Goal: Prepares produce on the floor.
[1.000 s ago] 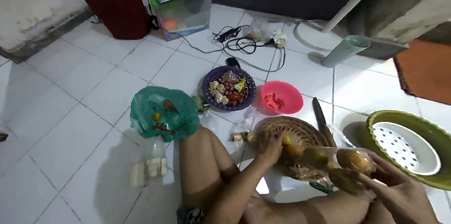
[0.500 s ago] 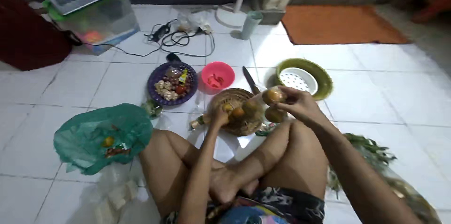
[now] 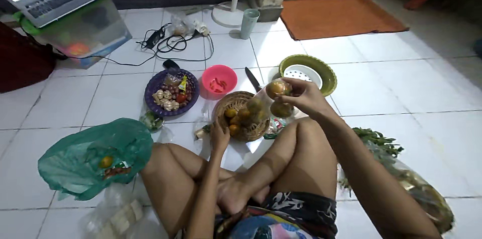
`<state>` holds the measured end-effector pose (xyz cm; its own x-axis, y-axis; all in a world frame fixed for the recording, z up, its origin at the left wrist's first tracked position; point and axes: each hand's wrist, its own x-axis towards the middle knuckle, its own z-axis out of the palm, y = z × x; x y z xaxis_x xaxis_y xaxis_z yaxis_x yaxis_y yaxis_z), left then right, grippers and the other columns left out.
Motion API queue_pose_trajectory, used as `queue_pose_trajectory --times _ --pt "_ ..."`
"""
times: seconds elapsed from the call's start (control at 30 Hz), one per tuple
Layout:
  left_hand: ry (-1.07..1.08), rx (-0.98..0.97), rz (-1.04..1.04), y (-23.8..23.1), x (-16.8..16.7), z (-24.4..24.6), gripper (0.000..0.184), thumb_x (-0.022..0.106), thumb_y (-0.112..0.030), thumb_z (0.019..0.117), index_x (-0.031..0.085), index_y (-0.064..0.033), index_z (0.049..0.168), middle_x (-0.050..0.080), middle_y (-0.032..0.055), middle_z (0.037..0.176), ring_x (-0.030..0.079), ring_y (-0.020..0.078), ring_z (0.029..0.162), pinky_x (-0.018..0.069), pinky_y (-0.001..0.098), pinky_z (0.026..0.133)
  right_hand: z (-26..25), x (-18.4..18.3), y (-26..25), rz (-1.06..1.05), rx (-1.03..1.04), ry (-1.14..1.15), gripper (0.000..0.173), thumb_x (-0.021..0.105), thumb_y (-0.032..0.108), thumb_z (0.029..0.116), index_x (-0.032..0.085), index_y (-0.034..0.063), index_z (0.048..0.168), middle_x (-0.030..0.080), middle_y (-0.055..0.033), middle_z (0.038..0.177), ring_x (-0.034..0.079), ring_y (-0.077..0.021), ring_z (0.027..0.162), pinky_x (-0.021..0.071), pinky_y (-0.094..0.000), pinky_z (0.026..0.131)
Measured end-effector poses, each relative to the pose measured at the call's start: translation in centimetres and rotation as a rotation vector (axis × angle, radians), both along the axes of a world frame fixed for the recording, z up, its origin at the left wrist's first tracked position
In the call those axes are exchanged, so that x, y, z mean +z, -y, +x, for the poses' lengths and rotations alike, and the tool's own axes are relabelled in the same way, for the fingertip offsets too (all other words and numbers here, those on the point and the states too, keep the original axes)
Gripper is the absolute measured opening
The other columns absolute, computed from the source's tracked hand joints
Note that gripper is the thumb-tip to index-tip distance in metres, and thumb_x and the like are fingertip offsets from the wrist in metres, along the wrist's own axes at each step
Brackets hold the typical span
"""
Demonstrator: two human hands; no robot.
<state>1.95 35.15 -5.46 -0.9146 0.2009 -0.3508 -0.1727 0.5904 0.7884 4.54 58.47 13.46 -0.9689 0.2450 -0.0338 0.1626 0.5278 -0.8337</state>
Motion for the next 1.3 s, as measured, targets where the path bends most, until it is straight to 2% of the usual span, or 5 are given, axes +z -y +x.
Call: queue_pose_trajectory --times 0.27,0.73,0.87,1.0,1.3 --pt "-0.051 0.047 -0.042 -0.2 0.4 -0.1 0.063 0.061 -0.001 0.0955 0.036 0.0085 0.152 0.043 0.0334 0.150 0.045 0.0444 0.140 0.0367 0.0493 0.117 -0.5 3.3 0.6 -0.119 -0.057 -0.105 0.058 0.071 -0.007 0.0853 0.055 -0.0017 0.140 0.069 -0.0120 0.112 0.065 -0.0074 0.087 0.0552 -0.0247 0.080" --pt "0.009 -0.077 -0.271 2.7 3.2 -0.1 0.066 0.061 -0.001 0.0937 0.037 0.0020 0.154 0.039 0.0284 0.155 0.047 0.0434 0.138 0.0427 0.0510 0.111 -1.4 3.8 0.3 0.080 0.271 0.035 0.059 0.074 -0.005 0.0835 0.056 -0.0031 0.140 0.068 -0.0156 0.101 0.063 -0.0175 0.083 0.0540 -0.0359 0.078" --pt "-0.282 -0.122 0.167 2.3 5.7 -0.5 0.075 0.077 -0.028 0.0897 0.045 0.0054 0.149 0.038 0.0268 0.157 0.037 0.0412 0.146 0.0320 0.0530 0.119 -2.1 3.3 1.3 0.189 0.457 0.162 0.061 0.078 0.005 0.0873 0.055 0.0011 0.144 0.069 -0.0173 0.104 0.067 -0.0222 0.085 0.0575 -0.0388 0.078" --pt "-0.247 -0.243 0.679 1.2 9.5 -1.9 0.069 0.063 -0.027 0.0965 0.038 0.0035 0.153 0.043 0.0201 0.156 0.041 0.0279 0.146 0.0340 0.0424 0.120 -2.8 2.9 2.9 0.199 0.569 0.228 0.063 0.080 0.001 0.0828 0.054 0.0000 0.140 0.069 -0.0161 0.096 0.066 -0.0231 0.081 0.0571 -0.0418 0.077" --pt "-0.375 -0.100 0.594 -2.2 12.5 -1.7 0.024 0.046 -0.006 0.1053 0.064 0.0075 0.113 0.068 0.0174 0.109 0.063 0.0192 0.101 0.0502 0.0358 0.091 -3.1 -0.4 4.0 -0.028 0.386 0.186 0.053 0.080 0.003 0.0843 0.052 -0.0051 0.129 0.069 -0.0150 0.099 0.066 -0.0190 0.084 0.0560 -0.0379 0.080"
